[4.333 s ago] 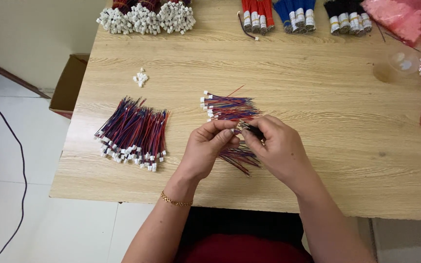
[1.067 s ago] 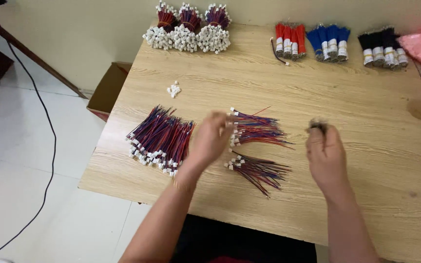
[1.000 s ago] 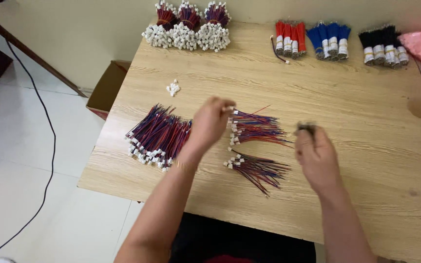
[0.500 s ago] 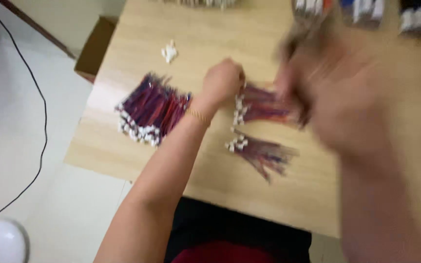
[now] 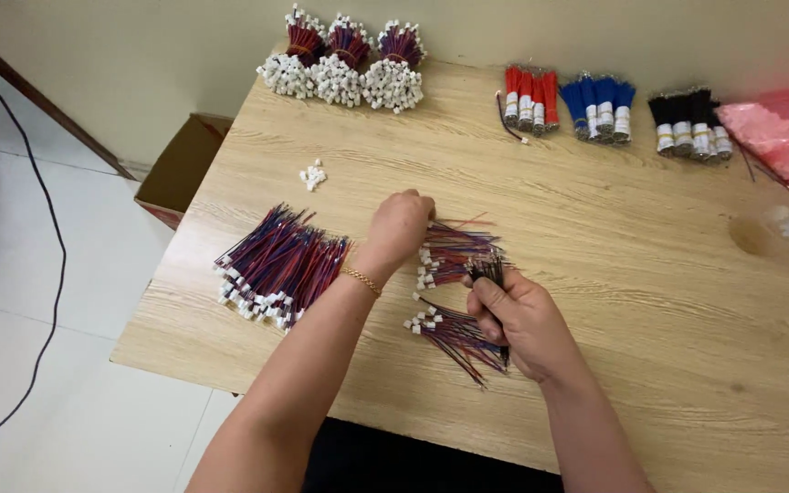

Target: Bundling and sorting small wire harnesses on a wooden table

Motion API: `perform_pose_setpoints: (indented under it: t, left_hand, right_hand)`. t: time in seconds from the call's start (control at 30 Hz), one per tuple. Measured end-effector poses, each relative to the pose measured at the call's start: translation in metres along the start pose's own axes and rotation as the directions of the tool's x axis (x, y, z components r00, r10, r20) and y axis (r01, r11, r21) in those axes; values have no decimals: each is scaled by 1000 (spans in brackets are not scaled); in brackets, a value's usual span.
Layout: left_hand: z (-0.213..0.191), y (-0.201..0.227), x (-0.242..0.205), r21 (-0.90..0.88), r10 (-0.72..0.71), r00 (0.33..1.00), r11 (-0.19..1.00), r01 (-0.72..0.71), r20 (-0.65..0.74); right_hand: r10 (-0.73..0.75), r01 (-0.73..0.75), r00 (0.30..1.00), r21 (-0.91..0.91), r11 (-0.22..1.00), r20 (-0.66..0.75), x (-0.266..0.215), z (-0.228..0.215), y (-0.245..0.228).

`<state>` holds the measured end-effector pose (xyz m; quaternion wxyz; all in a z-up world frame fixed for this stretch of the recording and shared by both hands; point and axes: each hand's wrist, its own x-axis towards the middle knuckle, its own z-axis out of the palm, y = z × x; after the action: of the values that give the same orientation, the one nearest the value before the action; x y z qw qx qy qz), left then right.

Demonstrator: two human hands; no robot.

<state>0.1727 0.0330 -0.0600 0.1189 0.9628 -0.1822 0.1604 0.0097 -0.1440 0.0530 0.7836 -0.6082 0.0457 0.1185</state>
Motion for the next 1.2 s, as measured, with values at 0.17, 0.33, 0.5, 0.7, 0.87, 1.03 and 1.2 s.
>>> perform_pose_setpoints:
  t: [0.17,0.33,0.5,0.7,0.87,1.03,1.2]
  left_hand:
    - [-58,14,-2,-209,-150,989,967,147,2]
    - [-146,52,-45,-608,-137,988,791,66,-71]
    - [-133,76,-68,-878,-164,986,474,57,-24]
    - [-129,89,-71,-955,-142,986,270,124,88]
    - [-124,91,-78,-975,-140,974,111,192,176]
    - [-114,91,-81,-973,-154,963,23,228,222]
    - [-116,94,-83,-965,-183,950,30,261,251]
  right_hand:
    - [-65,63,997,-44,997,-48,2,-9,7]
    - [-207,190,977,-207,960,-60,-8,-5,-9]
    - [-313,261,949,-473,841,-33,-9,-8,-8]
    - [-365,240,929,-651,720,-62,-25,-1,-27]
    - [-363,231,931,-695,681,-47,-29,3,-32]
    - [-370,225,928,-720,657,-47,-26,2,-29]
    - [-361,253,932,-664,703,-28,-26,4,-29]
